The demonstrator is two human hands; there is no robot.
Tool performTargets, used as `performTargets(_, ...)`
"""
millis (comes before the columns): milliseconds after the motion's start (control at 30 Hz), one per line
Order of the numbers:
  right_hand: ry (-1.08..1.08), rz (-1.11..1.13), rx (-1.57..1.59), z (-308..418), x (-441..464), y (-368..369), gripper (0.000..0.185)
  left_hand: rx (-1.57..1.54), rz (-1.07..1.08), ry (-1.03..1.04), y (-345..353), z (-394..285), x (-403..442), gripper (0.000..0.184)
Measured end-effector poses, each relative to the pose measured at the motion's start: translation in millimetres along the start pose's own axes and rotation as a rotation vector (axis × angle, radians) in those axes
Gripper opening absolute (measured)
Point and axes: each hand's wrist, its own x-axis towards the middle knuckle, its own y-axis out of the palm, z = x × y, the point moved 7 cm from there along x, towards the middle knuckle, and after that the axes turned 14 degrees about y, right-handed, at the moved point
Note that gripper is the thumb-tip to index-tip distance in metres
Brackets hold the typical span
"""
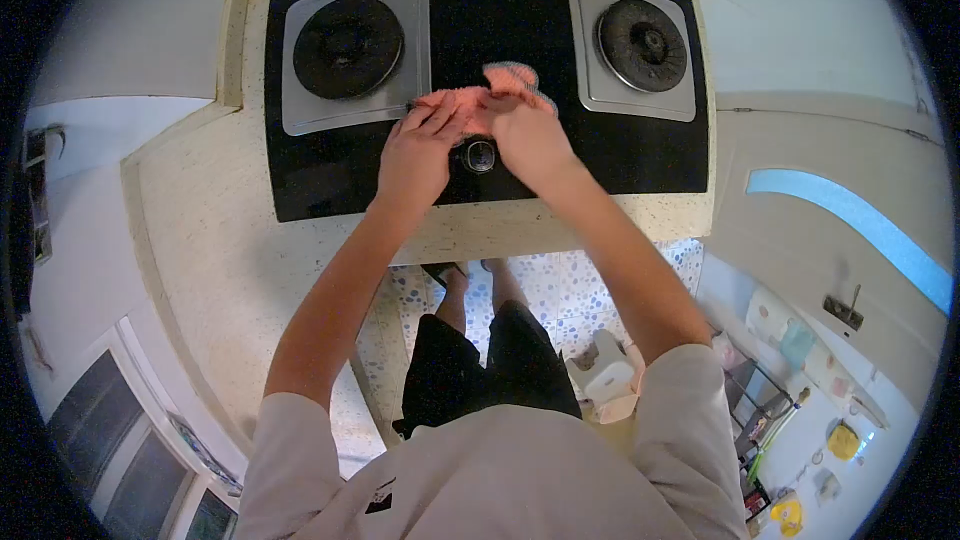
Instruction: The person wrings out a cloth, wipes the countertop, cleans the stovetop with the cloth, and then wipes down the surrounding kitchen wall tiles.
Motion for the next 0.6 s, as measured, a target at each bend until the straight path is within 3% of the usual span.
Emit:
performTargets(133,-0.132,-0.256,0.109,5.1,-28.1,-3.6,0.036,-0.047,0.028,0.038,-1.1,-1.5,-5.8,0.042)
performTargets(233,0.038,-0.033,0.179,-1.0,-29.5,-2.8,0.036,-0.244,-0.03,-0.018,-10.4,-2.9,-1.9,0.041)
performTargets(333,0.144,-0.165,0.48,-18.3,-26.2,-16.8,0.034,-0.641,0.177,-0.489,-25.9,11.1,6.7,0.031)
performTargets(433,0.038,-0.235,0.589,-10.9,-41.1,-36.0,0.031,-0.578,0.055,-0.351,-47.1,2.4,5.2,0.024)
performTargets(533,-0.138,-0.199,0.58,2.9,-63.1,-20.5,0.027,-0.527,-0.155,-0.066,-30.8,-8.0,-15.1,0.027)
performTargets(600,0.034,-0.165,0.743,-0.5,-64.2,-11.5,0.028,-0.498,-0.202,-0.129,-19.3,-11.6,-26.7,0.029)
